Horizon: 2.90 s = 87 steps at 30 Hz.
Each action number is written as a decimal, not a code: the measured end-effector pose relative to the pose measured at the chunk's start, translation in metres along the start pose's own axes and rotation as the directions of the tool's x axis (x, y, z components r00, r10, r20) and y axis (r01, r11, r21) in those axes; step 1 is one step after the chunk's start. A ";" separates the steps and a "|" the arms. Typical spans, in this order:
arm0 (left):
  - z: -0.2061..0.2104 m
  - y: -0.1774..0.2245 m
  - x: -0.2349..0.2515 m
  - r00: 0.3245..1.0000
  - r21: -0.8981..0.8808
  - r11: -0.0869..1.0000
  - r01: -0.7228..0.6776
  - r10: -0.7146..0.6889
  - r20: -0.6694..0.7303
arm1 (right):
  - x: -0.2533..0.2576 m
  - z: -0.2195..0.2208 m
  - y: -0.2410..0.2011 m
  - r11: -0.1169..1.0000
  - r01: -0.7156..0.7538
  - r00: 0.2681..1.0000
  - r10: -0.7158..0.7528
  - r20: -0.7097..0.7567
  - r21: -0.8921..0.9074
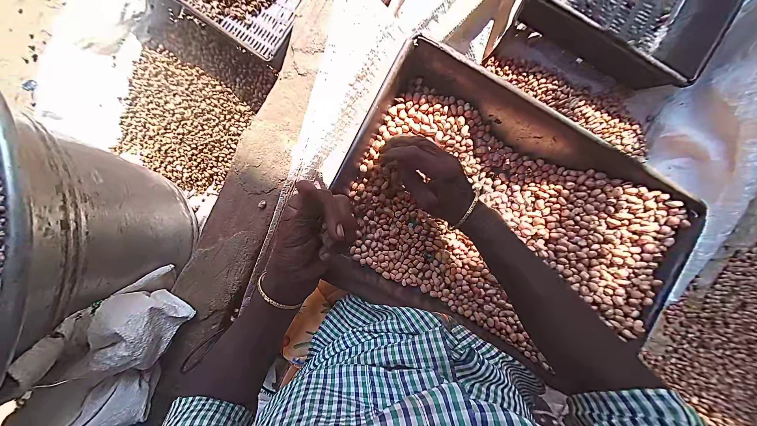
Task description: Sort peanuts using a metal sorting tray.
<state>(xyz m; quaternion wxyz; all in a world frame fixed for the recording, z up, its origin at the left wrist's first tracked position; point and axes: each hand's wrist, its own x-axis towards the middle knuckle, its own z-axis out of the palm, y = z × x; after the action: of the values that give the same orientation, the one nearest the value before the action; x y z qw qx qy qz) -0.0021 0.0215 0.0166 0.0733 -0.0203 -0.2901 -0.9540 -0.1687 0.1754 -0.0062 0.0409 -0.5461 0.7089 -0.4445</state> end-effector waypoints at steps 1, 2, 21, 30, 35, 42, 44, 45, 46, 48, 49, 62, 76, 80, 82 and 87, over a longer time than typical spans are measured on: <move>0.002 0.001 -0.001 1.000 -0.011 1.000 -0.028 0.028 -0.011 | -0.002 0.009 0.004 0.998 0.037 0.997 -0.033 0.074 -0.055; 0.003 0.003 -0.001 0.998 -0.033 0.998 -0.054 0.053 -0.028 | -0.009 0.015 0.005 0.991 0.063 0.985 -0.043 0.165 -0.117; 0.007 0.038 -0.002 0.997 0.995 -0.076 0.072 0.006 -0.071 | -0.090 -0.024 -0.072 0.865 -0.421 0.907 0.412 -0.090 -0.273; -0.013 0.030 -0.010 0.947 0.930 0.217 0.298 -0.192 -0.259 | -0.089 -0.024 -0.061 0.761 -0.619 0.782 0.621 0.061 0.194; -0.022 0.019 -0.013 0.986 0.892 0.422 0.164 -0.101 -0.134 | -0.082 -0.013 -0.070 0.661 -0.649 0.752 0.632 0.187 0.377; -0.031 0.018 -0.011 0.993 0.896 0.428 0.117 -0.075 -0.094 | -0.072 0.019 -0.081 0.851 -0.513 0.843 0.524 0.123 -0.109; -0.034 0.017 -0.011 0.995 0.892 0.442 0.098 -0.067 -0.077 | -0.078 0.005 -0.068 0.721 -0.589 0.792 0.605 0.083 0.365; -0.034 0.018 -0.012 0.995 0.890 0.445 0.095 -0.062 -0.075 | -0.079 0.000 -0.061 0.603 -0.592 0.757 0.644 0.112 0.534; -0.033 0.019 -0.014 0.995 0.891 0.443 0.101 -0.068 -0.079 | -0.081 -0.003 -0.058 0.556 -0.600 0.744 0.652 0.145 0.574; -0.030 0.018 -0.011 0.994 0.891 0.442 0.104 -0.081 -0.076 | -0.071 -0.001 -0.065 0.636 -0.666 0.730 0.663 0.165 0.391; -0.032 0.018 -0.011 0.996 0.896 0.436 0.086 -0.074 -0.059 | -0.064 0.004 -0.073 0.709 -0.674 0.738 0.651 0.175 0.205; -0.032 0.018 -0.009 0.996 0.874 0.480 0.078 -0.079 -0.046 | -0.076 -0.004 -0.079 0.794 -0.608 0.783 0.599 0.165 0.003; -0.032 0.018 -0.010 0.991 0.869 0.476 0.133 -0.093 -0.101 | -0.092 -0.032 -0.064 0.591 -0.724 0.645 0.762 0.047 0.355; -0.033 0.019 -0.011 0.993 0.865 0.491 0.105 -0.092 -0.069 | -0.087 0.002 -0.084 0.765 -0.541 0.773 0.616 0.153 -0.351; -0.033 0.018 -0.010 0.994 0.862 0.497 0.099 -0.090 -0.062 | -0.086 0.004 -0.080 0.773 -0.489 0.785 0.592 0.183 -0.404; -0.034 0.018 -0.010 0.993 0.868 0.484 0.110 -0.087 -0.077 | -0.041 -0.038 -0.082 0.737 -0.622 0.663 0.675 0.323 -0.265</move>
<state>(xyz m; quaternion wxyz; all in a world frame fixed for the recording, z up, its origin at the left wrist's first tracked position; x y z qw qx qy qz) 0.0103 -0.0111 -0.0029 0.0223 0.0469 -0.7317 -0.6797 -0.1125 0.2302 0.0546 0.3039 -0.3370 0.8604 -0.2320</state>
